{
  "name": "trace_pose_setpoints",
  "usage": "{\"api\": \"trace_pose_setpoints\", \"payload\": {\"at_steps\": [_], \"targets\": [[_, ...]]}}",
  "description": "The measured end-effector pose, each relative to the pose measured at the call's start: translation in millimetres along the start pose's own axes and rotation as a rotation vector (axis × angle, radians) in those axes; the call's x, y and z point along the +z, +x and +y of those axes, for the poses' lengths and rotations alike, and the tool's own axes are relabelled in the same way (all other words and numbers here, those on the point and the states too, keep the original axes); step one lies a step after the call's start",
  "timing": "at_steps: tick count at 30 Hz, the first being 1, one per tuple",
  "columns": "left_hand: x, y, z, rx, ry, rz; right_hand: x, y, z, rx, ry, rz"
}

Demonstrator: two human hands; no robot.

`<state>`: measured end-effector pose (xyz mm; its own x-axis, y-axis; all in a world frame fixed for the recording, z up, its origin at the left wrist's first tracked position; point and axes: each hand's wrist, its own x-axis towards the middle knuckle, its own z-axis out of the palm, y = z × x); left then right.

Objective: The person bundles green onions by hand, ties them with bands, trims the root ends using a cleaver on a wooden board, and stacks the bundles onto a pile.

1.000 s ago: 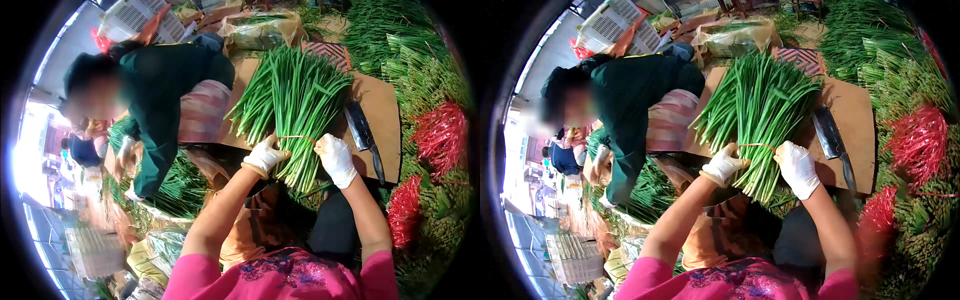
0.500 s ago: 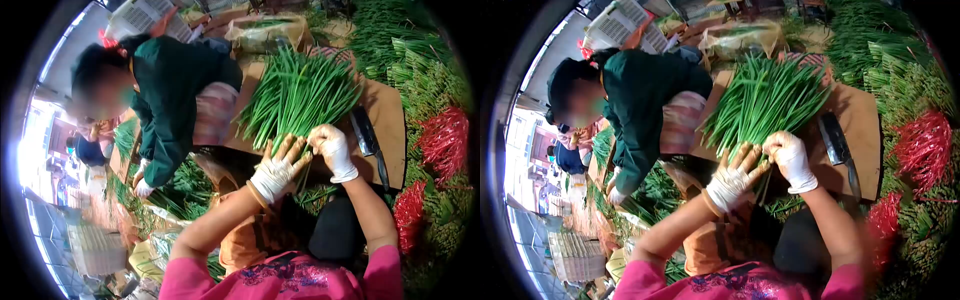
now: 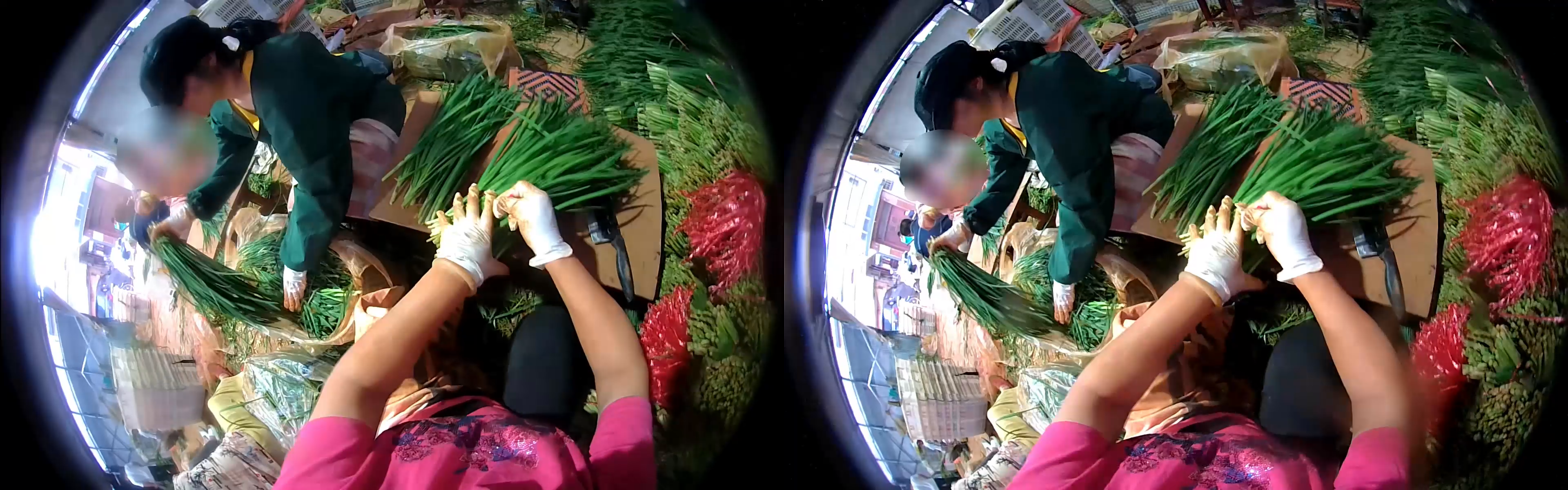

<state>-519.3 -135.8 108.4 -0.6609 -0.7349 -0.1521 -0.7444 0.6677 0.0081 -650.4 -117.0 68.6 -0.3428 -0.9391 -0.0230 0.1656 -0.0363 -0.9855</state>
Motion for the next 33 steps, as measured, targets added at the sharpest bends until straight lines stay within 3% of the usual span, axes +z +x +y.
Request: {"api": "trace_pose_setpoints", "payload": {"at_steps": [1, 2, 4, 5, 8, 9, 12, 16, 17, 20, 21, 22, 24, 26, 28, 30, 31, 33], "targets": [[13.2, 3.7, -2.1, -0.012, 0.004, 0.053, 5.5, -7.1, -5.3, 0.04, -0.05, 0.029], [28.1, 8.0, -3.8, -0.002, 0.039, 0.168, 6.3, -13.1, 8.8, -0.107, -0.217, 0.05], [43.6, 16.7, -7.2, 0.007, -0.056, 0.353, 15.1, -45.1, -0.1, 0.114, 0.067, -0.009], [45.4, 17.8, -5.3, -0.027, -0.047, 0.343, 15.4, -52.8, 39.0, -0.134, 0.125, -0.004], [45.1, 11.2, -10.8, 0.058, 0.033, 0.408, 17.0, -75.8, 33.8, 0.039, 0.208, 0.007], [39.6, 10.1, -9.7, 0.017, 0.034, 0.325, 15.1, -72.5, 27.6, 0.223, 0.123, 0.039], [26.0, 13.4, -11.3, -0.062, -0.126, 0.148, -1.9, -48.5, 19.6, 0.012, 0.139, 0.053], [12.6, 22.0, -12.0, -0.089, -0.118, 0.08, 12.5, -35.3, -10.5, 0.048, -0.027, -0.089], [7.7, 26.9, -17.6, -0.06, -0.097, -0.035, 18.1, -36.9, -10.2, 0.119, -0.057, -0.095], [17.2, 27.5, -23.9, -0.017, -0.084, 0.016, -5.6, -60.8, 31.5, 0.261, 0.165, 0.039], [18.8, 30.2, -26.2, -0.016, -0.077, -0.003, -17.2, -72.3, 50.6, 0.299, 0.2, -0.053], [19.8, 28.5, -26.1, -0.007, -0.048, 0.025, -7.0, -73.0, 65.1, 0.418, 0.268, 0.174], [16.6, 29.0, -32.2, -0.004, -0.159, 0.009, -6.3, -71.8, 51.6, 0.197, 0.383, 0.092], [6.1, 30.1, -32.6, -0.044, -0.224, -0.05, -0.6, -57.4, 2.4, 0.139, 0.224, 0.018], [2.1, 14.4, -23.1, 0.047, -0.05, 0.284, 3.8, -43.8, -11.5, 0.077, 0.093, -0.008], [-11.5, -1.5, -12.7, 0.082, -0.034, 0.149, 7.3, -27.0, -5.6, 0.089, -0.015, -0.071], [-4.6, 0.2, -18.3, 0.101, -0.018, 0.099, 8.6, -25.9, -7.7, 0.127, 0.078, -0.076], [-1.9, 12.5, -39.6, 0.135, -0.144, 0.055, 12.1, -18.1, -28.5, 0.015, 0.085, -0.091]]}}
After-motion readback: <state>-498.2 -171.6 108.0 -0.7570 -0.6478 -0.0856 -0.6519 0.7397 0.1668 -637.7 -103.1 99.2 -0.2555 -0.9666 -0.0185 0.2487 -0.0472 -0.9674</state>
